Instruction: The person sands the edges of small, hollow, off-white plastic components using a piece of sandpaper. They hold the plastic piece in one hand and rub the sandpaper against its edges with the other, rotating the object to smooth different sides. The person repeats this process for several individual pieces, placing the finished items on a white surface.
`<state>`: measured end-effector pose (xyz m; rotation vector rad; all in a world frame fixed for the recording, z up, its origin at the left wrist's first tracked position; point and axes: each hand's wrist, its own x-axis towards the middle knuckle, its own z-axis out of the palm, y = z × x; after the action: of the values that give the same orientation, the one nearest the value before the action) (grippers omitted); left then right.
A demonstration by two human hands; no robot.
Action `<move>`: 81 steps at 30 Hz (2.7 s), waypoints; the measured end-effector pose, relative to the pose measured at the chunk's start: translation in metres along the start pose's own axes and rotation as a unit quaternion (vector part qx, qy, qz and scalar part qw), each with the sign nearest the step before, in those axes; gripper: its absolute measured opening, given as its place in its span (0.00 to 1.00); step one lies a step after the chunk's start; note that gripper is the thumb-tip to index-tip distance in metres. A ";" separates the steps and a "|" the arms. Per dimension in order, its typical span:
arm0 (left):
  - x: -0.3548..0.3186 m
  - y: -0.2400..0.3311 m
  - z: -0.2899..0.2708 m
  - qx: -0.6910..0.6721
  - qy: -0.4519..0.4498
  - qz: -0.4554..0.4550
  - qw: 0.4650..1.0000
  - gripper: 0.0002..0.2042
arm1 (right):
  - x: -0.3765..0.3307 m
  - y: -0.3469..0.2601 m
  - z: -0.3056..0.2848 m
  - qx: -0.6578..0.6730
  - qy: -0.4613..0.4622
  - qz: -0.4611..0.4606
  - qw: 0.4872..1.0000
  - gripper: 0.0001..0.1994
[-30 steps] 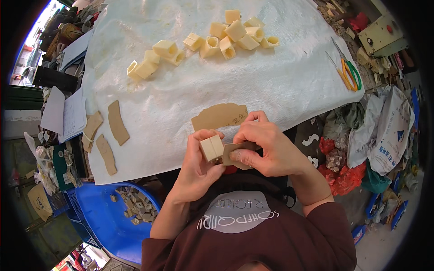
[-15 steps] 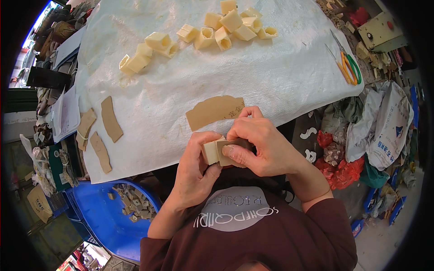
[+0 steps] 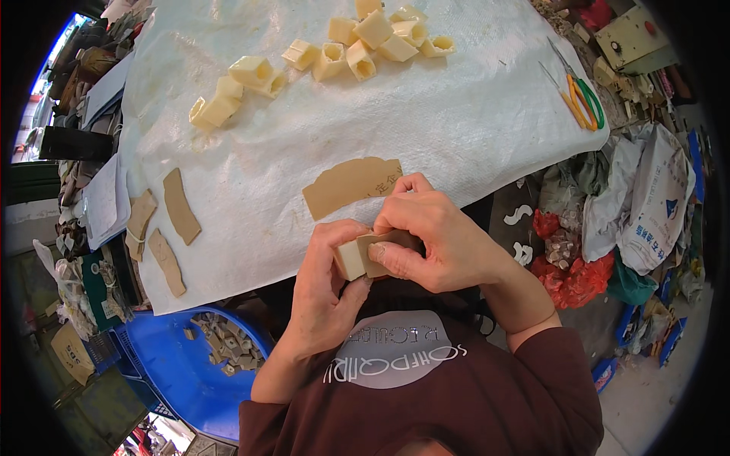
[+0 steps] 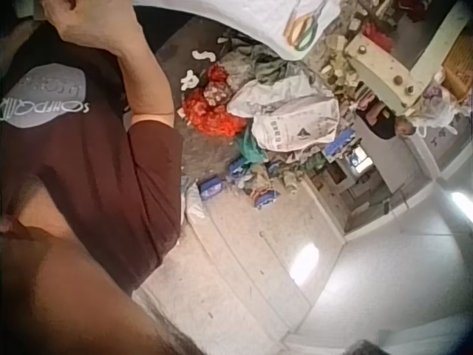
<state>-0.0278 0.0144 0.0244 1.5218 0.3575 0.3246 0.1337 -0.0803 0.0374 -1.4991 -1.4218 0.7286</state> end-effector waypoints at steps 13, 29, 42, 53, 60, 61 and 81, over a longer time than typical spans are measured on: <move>0.001 -0.001 0.007 0.078 0.009 -0.018 0.997 0.29 | -0.001 0.010 0.005 -0.097 0.102 -0.050 0.989 0.09; 0.010 0.007 0.015 -0.119 0.027 -0.130 0.984 0.27 | -0.009 0.014 0.014 0.036 0.073 0.005 0.997 0.18; 0.014 -0.012 0.002 -0.243 0.152 -0.033 0.958 0.19 | -0.026 -0.004 0.028 -0.132 0.194 -0.150 0.960 0.24; 0.012 -0.003 -0.001 -0.258 0.118 0.003 0.959 0.13 | -0.017 0.027 0.058 0.542 0.138 0.052 0.827 0.30; 0.004 -0.016 -0.005 -0.240 0.065 0.026 0.968 0.11 | -0.020 0.023 0.045 0.503 0.195 0.066 0.839 0.09; 0.004 -0.016 -0.005 -0.233 0.061 0.029 0.970 0.11 | -0.021 0.022 0.044 0.500 0.198 0.082 0.839 0.09; 0.016 -0.007 0.001 -0.040 0.083 0.104 0.990 0.13 | -0.018 0.025 0.047 0.487 0.151 0.030 0.860 0.10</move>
<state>-0.0130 0.0196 0.0173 1.4600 0.3134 0.6265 0.0997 -0.0853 -0.0078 -0.7860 -0.5754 0.9916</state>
